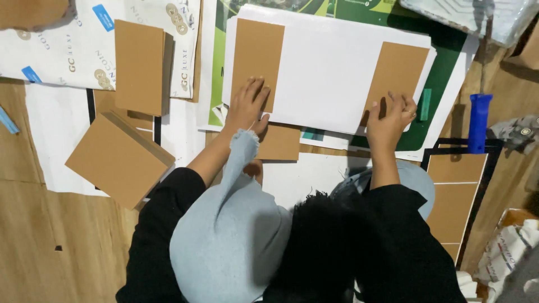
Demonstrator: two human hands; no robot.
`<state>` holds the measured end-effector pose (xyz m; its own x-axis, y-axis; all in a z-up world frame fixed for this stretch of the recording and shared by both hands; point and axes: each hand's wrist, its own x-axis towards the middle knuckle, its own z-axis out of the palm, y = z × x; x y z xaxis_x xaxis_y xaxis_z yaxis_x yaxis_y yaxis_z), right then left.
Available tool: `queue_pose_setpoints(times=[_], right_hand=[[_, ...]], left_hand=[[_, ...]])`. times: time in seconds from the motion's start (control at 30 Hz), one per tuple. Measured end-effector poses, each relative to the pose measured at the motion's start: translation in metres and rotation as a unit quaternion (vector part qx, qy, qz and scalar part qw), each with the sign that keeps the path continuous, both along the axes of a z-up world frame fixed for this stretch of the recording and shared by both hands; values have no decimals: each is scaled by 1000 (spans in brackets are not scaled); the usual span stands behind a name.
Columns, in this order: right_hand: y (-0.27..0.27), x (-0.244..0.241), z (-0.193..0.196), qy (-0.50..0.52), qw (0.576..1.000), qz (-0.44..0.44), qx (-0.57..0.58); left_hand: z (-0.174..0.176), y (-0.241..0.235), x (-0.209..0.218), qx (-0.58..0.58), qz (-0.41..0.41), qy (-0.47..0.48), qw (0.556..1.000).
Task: Assembling a folder by applying glue with a roller, positioning cardboard panels, and folding the paper edges.
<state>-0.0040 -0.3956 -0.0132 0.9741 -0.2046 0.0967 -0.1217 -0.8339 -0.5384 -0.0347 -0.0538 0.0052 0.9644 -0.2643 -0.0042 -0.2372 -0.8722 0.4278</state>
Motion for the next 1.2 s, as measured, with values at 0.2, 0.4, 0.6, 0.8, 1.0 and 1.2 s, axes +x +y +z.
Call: queue_pose_setpoints(times=[0.2,0.4,0.6,0.8,1.0,1.2], right_hand=[[-1,-6,-2,50,999,2,-6],[-15,-8,-26,31,999,7,-31],[-15,-10,-21,58,998,1,-11],[-15,-11,-17,84,996,4,-4],[-9,-10,-4,93,996,6,12],[-9,-10,-3,101,995,9,22]], left_hand=[[-19,3,-1,31,-26,-83,996],[-22,4,-2,76,-35,-95,992],[-13,-1,-3,89,-26,-103,990],[-9,-5,-3,75,-16,-104,992],[-8,-3,-2,78,-17,-117,990],[-4,-4,-2,70,-14,-122,990]])
